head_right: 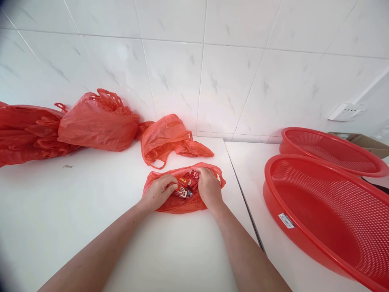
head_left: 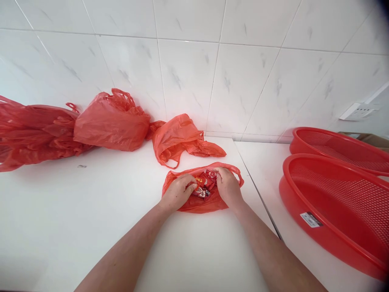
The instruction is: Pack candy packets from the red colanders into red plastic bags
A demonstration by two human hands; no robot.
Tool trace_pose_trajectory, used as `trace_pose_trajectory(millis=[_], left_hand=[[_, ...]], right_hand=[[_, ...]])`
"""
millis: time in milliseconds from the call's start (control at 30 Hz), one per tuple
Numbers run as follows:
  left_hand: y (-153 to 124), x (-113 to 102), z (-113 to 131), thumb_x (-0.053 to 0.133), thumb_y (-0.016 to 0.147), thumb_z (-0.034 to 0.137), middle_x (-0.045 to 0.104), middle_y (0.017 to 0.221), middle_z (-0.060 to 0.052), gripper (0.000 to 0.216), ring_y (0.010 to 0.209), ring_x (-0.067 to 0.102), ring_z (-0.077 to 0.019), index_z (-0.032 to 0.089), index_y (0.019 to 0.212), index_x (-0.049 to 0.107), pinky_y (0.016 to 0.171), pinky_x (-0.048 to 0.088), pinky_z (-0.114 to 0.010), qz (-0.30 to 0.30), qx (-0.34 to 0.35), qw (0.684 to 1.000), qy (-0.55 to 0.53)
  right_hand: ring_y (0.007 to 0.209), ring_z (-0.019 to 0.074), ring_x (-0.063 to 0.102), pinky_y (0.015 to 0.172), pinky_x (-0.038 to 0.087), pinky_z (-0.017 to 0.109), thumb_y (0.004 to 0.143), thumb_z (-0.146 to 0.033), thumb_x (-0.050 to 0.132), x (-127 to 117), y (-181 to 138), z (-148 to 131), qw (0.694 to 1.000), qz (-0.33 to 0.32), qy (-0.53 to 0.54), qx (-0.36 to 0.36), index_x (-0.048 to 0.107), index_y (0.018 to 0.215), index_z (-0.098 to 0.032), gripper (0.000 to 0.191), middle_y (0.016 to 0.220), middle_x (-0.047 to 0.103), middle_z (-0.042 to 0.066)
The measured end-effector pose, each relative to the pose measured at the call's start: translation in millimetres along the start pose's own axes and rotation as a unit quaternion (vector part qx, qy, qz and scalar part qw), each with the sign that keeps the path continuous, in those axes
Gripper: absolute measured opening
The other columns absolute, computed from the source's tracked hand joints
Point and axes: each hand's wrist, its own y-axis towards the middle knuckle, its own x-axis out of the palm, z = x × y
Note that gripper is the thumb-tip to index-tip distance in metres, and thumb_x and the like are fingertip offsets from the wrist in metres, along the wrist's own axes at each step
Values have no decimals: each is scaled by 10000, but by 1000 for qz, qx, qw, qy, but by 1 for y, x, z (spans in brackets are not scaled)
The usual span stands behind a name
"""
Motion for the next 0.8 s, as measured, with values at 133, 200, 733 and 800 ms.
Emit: trace_pose_trajectory(millis=[133, 200, 733, 800], left_hand=[[-1, 0, 3, 466, 853, 226, 660, 829, 6, 157, 793, 603, -155, 229, 800, 614, 722, 465, -269, -4, 3, 1000, 1], [-1, 0, 3, 465, 852, 231, 659, 832, 11, 161, 790, 601, -154, 233, 804, 619, 717, 466, -271, -5, 0, 1000, -1], [2, 5, -12, 455, 877, 222, 653, 1089, 12, 129, 1012, 599, -170, 241, 899, 581, 845, 452, -295, 40, -14, 999, 22], [2, 6, -13, 455, 878, 217, 648, 1109, 16, 143, 1026, 598, -165, 249, 930, 584, 856, 452, -293, 43, -14, 999, 20]], right_hand=[[896, 188, 610, 707, 436, 288, 817, -58, 387, 0, 3, 3, 995, -65, -71, -4, 626, 1059, -241, 386, 1012, 672, 39], [906, 199, 610, 701, 430, 289, 792, -60, 438, -2, 4, 4, 992, -88, -94, -3, 635, 1054, -239, 373, 1019, 675, 42], [965, 215, 612, 758, 450, 312, 807, -143, 519, -2, 1, 3, 994, -71, -81, -6, 574, 1183, -255, 396, 1081, 675, 32], [932, 212, 620, 750, 456, 317, 843, -195, 501, -2, 0, 0, 996, -57, -66, 4, 589, 1144, -238, 317, 1035, 683, 39]])
